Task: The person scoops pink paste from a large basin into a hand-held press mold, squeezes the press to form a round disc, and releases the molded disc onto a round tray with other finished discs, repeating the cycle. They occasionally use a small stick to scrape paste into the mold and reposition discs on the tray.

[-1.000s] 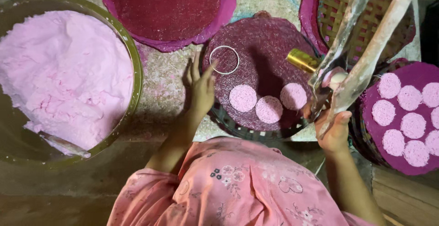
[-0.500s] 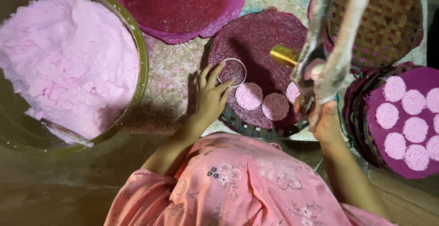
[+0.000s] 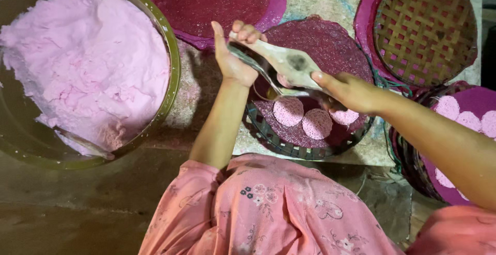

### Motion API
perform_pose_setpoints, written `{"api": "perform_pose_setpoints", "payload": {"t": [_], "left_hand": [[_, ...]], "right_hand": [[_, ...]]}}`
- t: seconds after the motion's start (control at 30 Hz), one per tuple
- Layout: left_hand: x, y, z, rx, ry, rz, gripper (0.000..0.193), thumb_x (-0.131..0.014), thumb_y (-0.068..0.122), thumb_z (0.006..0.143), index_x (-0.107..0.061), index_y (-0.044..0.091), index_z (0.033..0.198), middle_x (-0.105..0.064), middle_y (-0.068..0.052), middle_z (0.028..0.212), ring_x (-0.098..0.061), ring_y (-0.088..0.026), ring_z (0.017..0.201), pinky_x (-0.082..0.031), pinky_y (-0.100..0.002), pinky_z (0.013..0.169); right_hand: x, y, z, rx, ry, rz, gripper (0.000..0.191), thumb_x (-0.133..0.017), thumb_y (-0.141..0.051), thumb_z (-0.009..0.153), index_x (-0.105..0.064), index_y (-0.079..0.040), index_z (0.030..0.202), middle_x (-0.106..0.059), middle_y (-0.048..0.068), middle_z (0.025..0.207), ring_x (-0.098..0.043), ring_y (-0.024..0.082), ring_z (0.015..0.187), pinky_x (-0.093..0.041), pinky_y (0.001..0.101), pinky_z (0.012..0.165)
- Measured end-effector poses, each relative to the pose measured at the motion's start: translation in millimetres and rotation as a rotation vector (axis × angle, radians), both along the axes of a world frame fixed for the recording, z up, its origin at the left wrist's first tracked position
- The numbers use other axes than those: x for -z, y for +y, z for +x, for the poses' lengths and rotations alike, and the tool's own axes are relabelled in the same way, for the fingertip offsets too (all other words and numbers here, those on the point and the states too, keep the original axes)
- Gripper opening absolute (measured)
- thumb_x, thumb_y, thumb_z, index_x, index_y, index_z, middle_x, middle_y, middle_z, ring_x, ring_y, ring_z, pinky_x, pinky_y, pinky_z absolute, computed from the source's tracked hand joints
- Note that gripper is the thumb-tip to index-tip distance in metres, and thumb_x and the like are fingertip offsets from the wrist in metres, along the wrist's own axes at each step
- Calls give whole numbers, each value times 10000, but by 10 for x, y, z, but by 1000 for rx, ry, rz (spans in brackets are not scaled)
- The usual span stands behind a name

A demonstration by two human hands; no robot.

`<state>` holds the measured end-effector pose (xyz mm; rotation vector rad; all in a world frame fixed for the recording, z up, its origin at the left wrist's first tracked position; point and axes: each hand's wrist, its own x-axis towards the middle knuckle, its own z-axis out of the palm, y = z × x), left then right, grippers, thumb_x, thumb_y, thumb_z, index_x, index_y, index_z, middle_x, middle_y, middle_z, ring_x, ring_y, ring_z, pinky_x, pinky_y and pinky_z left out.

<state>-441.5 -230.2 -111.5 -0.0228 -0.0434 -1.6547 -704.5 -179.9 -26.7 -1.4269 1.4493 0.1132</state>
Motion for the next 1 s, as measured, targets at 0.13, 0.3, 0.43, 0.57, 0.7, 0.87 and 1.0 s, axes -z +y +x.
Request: {"api": "perform_pose_setpoints", "payload": {"t": [0.13,0.3,0.43,0.57,0.7,0.87,1.0], "left_hand": [[-31,-69,170,-74,57,-4,521,-465,650,1000,-503,174,791,-494,47,697,-488,-132,673,-443,-340,815],[7,43,254,-93,50,37,480,-462,590,1020,-464,187,758,-433,61,669,-446,-116,642,-423,-329,760],[25,94,69,-75,85,152,405,-453,518,994,-448,198,746,-421,69,646,-433,-111,616,-415,-336,737],[-5,-57,-82,-87,102,141,364,-450,472,970,-425,203,725,-399,67,622,-417,-114,594,-399,-331,711],[-91,-191,-23,-78,78,37,346,-452,455,962,-402,202,732,-373,71,617,-392,-115,591,-389,-331,697],[-162,-218,209,-123,-57,4,357,-438,459,946,-390,193,712,-349,64,585,-351,-125,541,-363,-347,639],[-154,-144,293,-117,-86,74,365,-417,461,947,-388,192,703,-340,64,566,-335,-121,519,-332,-335,594]], "right_hand": [[-107,-54,341,-29,82,-150,760,-376,-740,913,-671,-40,878,-647,105,681,-655,223,632,-546,404,637],[-61,-6,490,-171,182,-195,864,-307,-753,936,-702,-4,764,-673,123,624,-691,250,625,-535,421,668],[-91,-28,379,-150,250,-134,872,-335,-733,952,-726,28,786,-688,138,645,-721,292,661,-571,453,688],[-169,-60,338,-171,317,-306,792,-365,-703,960,-736,-3,939,-715,214,737,-737,376,793,-541,505,770],[-184,-62,430,-164,322,-446,768,-393,-668,993,-727,20,1065,-699,293,854,-690,468,916,-510,555,817],[-4,-32,575,-121,194,-481,721,-385,-638,973,-696,-29,1202,-705,291,849,-703,463,894,-510,546,812],[133,13,598,-146,115,-468,747,-373,-635,1019,-694,39,1050,-685,280,812,-711,431,826,-519,530,789]]}}
